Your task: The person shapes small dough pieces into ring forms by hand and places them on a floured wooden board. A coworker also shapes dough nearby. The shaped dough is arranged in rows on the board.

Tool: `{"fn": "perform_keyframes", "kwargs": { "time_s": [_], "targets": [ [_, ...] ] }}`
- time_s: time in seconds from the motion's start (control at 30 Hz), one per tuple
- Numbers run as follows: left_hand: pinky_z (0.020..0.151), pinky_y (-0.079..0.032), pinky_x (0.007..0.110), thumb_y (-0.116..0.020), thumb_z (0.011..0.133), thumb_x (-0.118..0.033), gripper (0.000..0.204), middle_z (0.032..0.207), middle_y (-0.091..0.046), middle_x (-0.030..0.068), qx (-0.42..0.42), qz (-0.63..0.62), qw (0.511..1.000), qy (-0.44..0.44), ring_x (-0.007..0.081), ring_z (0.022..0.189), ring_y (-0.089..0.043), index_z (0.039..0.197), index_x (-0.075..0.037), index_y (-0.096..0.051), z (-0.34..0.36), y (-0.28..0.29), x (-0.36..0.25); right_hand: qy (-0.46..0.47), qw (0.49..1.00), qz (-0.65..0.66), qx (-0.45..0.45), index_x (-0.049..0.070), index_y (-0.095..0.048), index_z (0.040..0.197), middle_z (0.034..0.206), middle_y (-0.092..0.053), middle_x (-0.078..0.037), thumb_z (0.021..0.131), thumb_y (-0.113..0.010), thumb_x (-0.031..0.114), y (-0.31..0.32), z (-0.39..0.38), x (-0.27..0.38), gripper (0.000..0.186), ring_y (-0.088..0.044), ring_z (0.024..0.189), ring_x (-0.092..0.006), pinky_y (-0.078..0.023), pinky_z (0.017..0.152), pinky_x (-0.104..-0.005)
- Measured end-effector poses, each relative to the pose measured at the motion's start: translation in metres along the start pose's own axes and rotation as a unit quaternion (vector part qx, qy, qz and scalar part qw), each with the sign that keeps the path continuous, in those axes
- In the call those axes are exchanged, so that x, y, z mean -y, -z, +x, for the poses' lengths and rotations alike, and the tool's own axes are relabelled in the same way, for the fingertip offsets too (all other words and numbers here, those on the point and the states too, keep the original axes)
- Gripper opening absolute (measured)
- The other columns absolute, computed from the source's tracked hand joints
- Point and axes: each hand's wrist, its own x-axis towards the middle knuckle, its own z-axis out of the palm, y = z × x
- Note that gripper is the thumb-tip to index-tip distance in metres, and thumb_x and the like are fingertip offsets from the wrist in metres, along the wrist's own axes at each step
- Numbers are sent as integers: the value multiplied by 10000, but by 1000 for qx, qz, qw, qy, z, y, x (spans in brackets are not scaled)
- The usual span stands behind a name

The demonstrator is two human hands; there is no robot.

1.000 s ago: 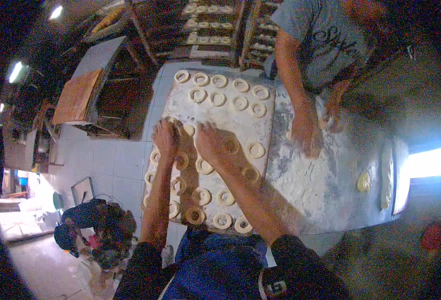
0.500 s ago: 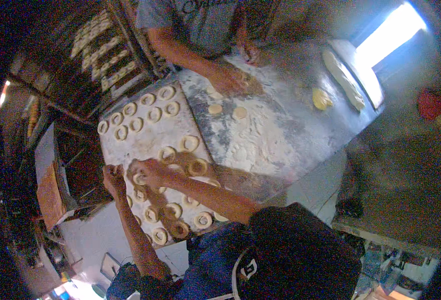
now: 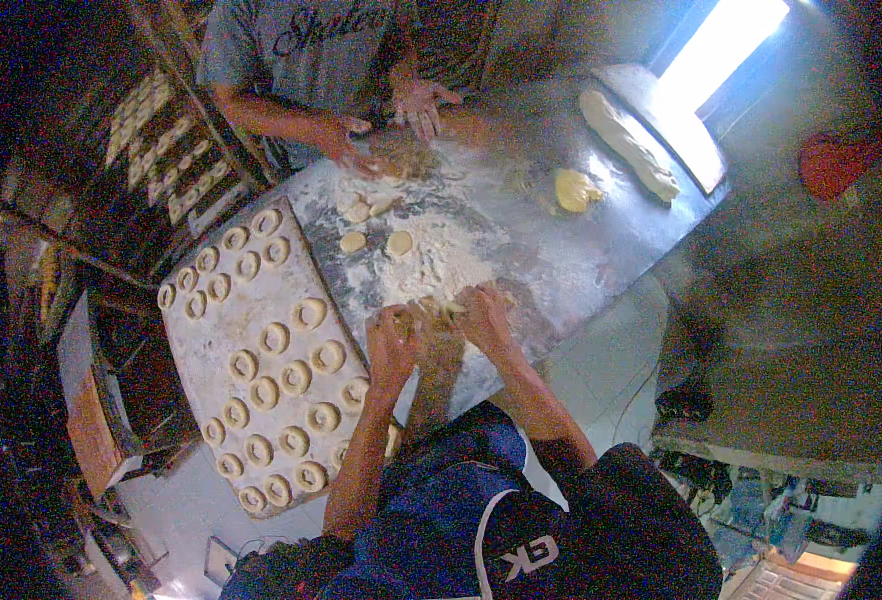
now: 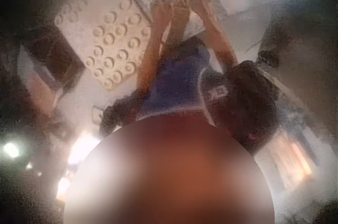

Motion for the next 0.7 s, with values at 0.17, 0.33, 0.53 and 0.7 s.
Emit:
{"fn": "perform_keyframes", "kwargs": {
  "time_s": [0.17,0.33,0.53,0.7],
  "targets": [
    [754,-524,355,-664,879,-180,265,997,-668,132,8,-248,959,138,240,856,-652,1048,23,-644,-7,-18,-36,-88,961,257,55,34,-645,896,827,-684,-87,674,-766,102,15,-3,-8,263,-656,750,-202,-526,695,-337],
    [733,-523,300,-646,904,-147,243,957,-689,102,5,-399,899,183,149,854,-642,1061,39,-655,-6,-28,-55,-82,937,324,104,15,-642,935,840,-692,-85,703,-757,59,38,-4,0,263,-658,756,-129,-536,677,-286],
    [737,-526,295,-593,926,-101,182,910,-664,87,6,-447,874,189,152,825,-624,1041,37,-618,-6,-43,-61,-67,936,341,54,61,-580,1123,895,-696,-129,693,-737,70,53,-2,15,458,-663,746,-190,-542,685,-323],
    [675,-527,300,-515,921,4,272,960,-634,101,-32,-619,730,288,192,809,-620,1190,-27,-492,-6,-47,-64,-9,873,428,236,57,-508,1211,1034,-643,-134,729,-685,63,68,5,9,514,-625,948,-189,-527,768,-345]
  ]
}}
